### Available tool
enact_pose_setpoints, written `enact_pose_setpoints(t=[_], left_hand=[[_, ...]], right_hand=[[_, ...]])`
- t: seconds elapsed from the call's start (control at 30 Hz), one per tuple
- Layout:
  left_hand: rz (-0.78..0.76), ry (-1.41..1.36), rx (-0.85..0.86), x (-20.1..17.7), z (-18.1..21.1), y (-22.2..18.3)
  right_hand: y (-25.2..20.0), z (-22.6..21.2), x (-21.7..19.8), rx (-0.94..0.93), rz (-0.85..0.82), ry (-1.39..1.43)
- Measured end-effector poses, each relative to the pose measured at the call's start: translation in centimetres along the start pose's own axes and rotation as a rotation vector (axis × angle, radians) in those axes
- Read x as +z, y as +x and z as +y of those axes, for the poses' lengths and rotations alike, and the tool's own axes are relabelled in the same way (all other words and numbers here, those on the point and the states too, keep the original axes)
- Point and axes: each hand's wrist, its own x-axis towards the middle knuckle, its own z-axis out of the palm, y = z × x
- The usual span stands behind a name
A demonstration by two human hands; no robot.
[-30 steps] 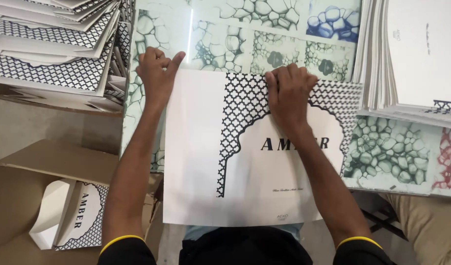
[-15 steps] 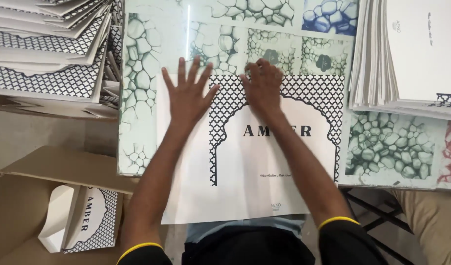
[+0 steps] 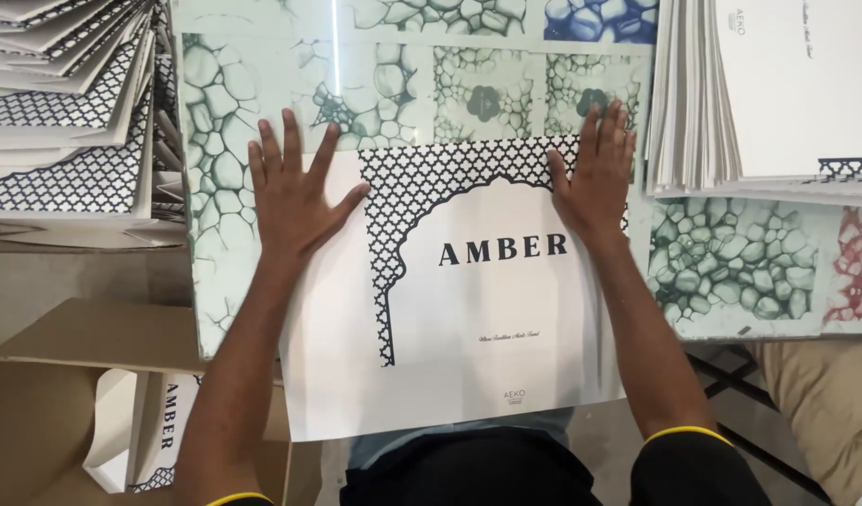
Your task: The person picks up a printed paper sheet from a stack, opens it into a box shape by hand, and folds the pre-creased flaps inward to form the packaging base and sides.
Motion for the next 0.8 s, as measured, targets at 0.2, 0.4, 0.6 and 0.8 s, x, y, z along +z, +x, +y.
enact_pose_setpoints(t=[0.2, 0.4, 0.6, 0.8], left_hand=[[0.061, -0.069, 0.075, 0.8, -1.5, -2.5], [0.222, -0.311, -0.604, -0.6, 2.9, -12.0], [0.293, -0.425, -0.456, 3.2, 3.2, -13.4], [0.203, -0.19, -0.444, -3.8, 9.1, -14.5]], right_hand=[[0.3, -0.1, 0.2, 0.034, 0.01, 0.02], [3.2, -10.0, -3.3, 0.009, -0.075, 0.11], [10.5, -20.0, 2.8, -0.563, -0.39, 0.506], [10.7, -21.0, -4.9, -0.494, -0.775, 0.351]])
